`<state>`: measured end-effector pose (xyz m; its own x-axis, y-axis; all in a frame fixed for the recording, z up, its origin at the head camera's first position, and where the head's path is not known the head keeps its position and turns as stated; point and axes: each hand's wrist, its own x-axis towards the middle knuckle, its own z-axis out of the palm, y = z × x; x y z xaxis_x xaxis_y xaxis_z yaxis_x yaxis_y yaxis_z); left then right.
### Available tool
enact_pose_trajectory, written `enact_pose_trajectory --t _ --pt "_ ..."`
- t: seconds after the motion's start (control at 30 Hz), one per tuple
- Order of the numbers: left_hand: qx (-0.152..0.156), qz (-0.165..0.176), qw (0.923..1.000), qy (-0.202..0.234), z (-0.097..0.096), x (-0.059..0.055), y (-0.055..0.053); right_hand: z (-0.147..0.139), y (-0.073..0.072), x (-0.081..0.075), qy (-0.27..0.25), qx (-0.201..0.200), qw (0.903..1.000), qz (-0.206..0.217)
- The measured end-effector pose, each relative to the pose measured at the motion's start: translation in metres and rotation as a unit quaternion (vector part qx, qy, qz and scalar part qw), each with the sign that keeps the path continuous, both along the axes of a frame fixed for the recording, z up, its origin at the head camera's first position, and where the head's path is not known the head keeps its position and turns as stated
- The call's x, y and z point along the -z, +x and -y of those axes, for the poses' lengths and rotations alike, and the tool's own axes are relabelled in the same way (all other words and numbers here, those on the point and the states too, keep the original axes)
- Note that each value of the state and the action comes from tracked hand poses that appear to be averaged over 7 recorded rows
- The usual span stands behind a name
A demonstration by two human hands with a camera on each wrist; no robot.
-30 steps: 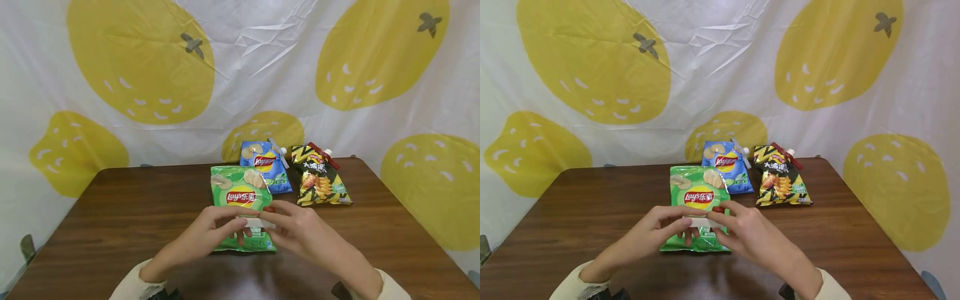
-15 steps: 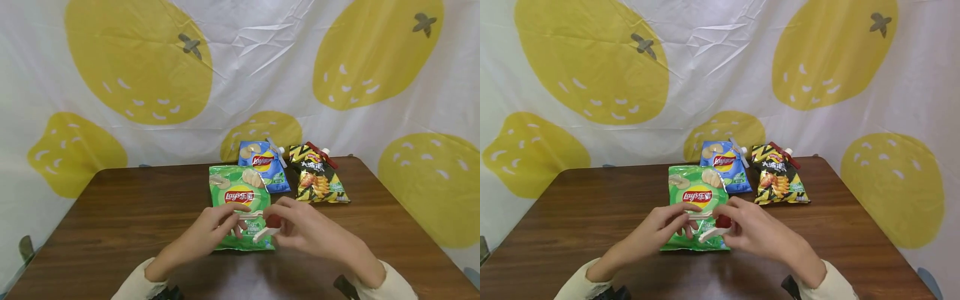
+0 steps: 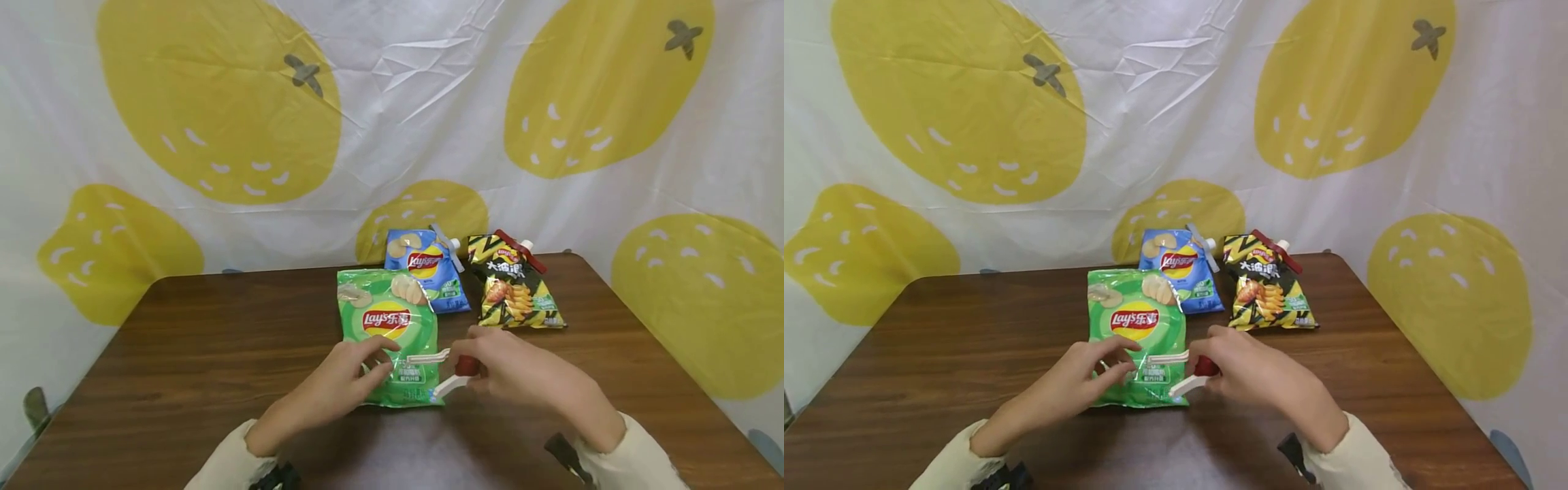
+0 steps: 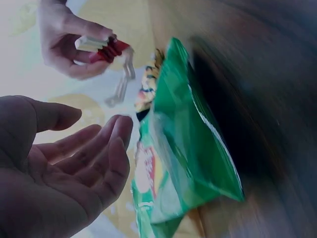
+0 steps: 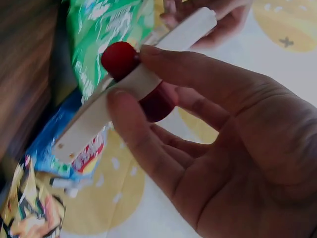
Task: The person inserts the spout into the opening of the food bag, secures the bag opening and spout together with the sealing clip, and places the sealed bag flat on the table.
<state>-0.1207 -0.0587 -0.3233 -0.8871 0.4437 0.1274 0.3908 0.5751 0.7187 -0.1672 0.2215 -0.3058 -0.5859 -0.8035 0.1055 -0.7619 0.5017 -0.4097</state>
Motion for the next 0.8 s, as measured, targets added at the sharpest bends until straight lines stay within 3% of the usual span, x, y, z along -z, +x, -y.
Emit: enact_pose_trajectory --t 0.27,0.47,0.63,0.8 --pt "-0.064 -0.083 0.9942 -0.025 0.011 0.008 -0.013 -0.022 -0.021 0.01 0.046 0.073 0.996 0.023" --pt "-0.1 -0.133 0.9856 -0.029 0.022 0.001 -0.026 -0.015 -0.037 0.033 0.111 0.111 0.9871 0.031" --pt "-0.115 -0.165 0.9786 -0.043 0.028 -0.002 -0.048 -0.008 -0.04 0.046 0.09 0.121 0.9885 0.013" --pt "-0.104 -0.187 0.9741 -0.072 0.026 0.001 -0.076 -0.007 -0.043 0.052 0.063 0.115 0.9912 0.017"
